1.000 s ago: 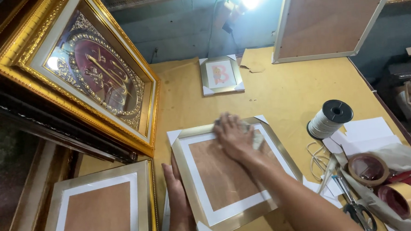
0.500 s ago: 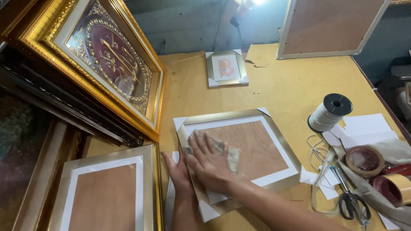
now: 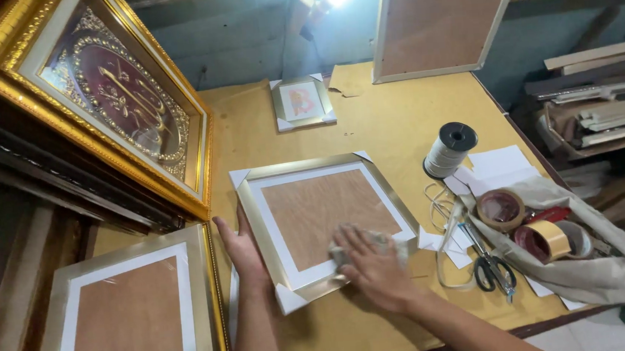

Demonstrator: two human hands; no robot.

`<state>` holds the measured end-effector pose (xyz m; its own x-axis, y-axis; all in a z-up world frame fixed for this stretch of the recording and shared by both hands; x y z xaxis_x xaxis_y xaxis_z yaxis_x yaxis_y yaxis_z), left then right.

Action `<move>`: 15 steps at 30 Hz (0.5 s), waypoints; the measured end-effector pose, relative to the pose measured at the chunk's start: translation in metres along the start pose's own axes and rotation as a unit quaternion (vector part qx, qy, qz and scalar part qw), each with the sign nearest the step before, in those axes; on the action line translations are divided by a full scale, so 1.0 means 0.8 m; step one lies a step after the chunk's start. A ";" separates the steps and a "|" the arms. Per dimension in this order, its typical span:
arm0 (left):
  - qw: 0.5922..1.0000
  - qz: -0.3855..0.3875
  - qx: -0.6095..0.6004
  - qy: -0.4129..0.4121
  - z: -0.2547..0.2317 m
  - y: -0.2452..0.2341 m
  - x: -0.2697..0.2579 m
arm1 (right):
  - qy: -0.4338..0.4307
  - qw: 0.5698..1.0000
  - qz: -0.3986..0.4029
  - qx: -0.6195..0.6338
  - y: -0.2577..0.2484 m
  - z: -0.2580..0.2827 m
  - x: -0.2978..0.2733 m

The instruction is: Cleaning the glass of picture frames using a cloth in a workshop environment.

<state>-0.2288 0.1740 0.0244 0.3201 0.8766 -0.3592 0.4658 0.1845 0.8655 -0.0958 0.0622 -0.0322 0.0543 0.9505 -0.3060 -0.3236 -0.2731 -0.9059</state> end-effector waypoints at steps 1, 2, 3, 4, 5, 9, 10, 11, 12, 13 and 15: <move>1.000 0.001 0.002 -0.006 0.001 -0.007 0.003 | 0.006 1.000 0.000 0.002 0.008 -0.023 0.002; 0.999 -0.003 0.036 0.003 0.001 -0.015 0.006 | 0.068 0.997 -0.017 0.022 0.015 -0.050 0.003; 0.997 -0.007 0.071 0.012 0.000 -0.022 0.009 | 0.129 0.990 -0.034 0.042 0.022 -0.077 0.003; 0.997 -0.006 0.073 0.009 0.001 -0.021 0.007 | 0.133 0.990 -0.034 0.044 0.031 -0.087 0.007; 0.997 -0.011 0.081 0.014 0.001 -0.021 0.005 | 0.149 0.987 -0.044 0.033 0.039 -0.099 0.011; 0.993 -0.009 0.117 0.025 0.010 -0.048 0.029 | 0.162 0.985 -0.060 -0.008 0.037 -0.054 0.012; 0.993 -0.008 0.119 0.019 0.010 -0.052 0.035 | 0.168 0.984 -0.061 -0.007 0.031 -0.022 0.003; 0.994 0.025 0.104 0.028 0.010 -0.053 0.041 | 0.066 0.993 -0.099 0.023 0.022 0.017 -0.003; 0.994 0.056 0.088 0.038 0.008 -0.056 0.046 | -0.038 0.989 -0.136 0.051 0.013 0.058 -0.010; 0.994 0.056 0.089 0.035 0.010 -0.053 0.043 | -0.034 0.989 -0.136 0.051 0.018 0.063 -0.017; 0.992 0.027 0.108 0.052 0.006 -0.048 0.036 | -0.212 0.951 -0.219 -0.048 0.023 0.092 -0.035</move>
<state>-0.2336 0.1904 -0.0211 0.2674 0.9260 -0.2666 0.6200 0.0464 0.7832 -0.1732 0.0415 -0.0189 -0.2289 0.9450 0.2337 -0.2698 0.1691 -0.9480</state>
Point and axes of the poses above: each hand's wrist, its own x-axis towards the middle knuckle, its own y-axis out of the palm, z = x × y, the point moved 3 cm from there along x, towards the middle knuckle, and after that the axes turned 8 degrees about -x, right-handed, at the moved point
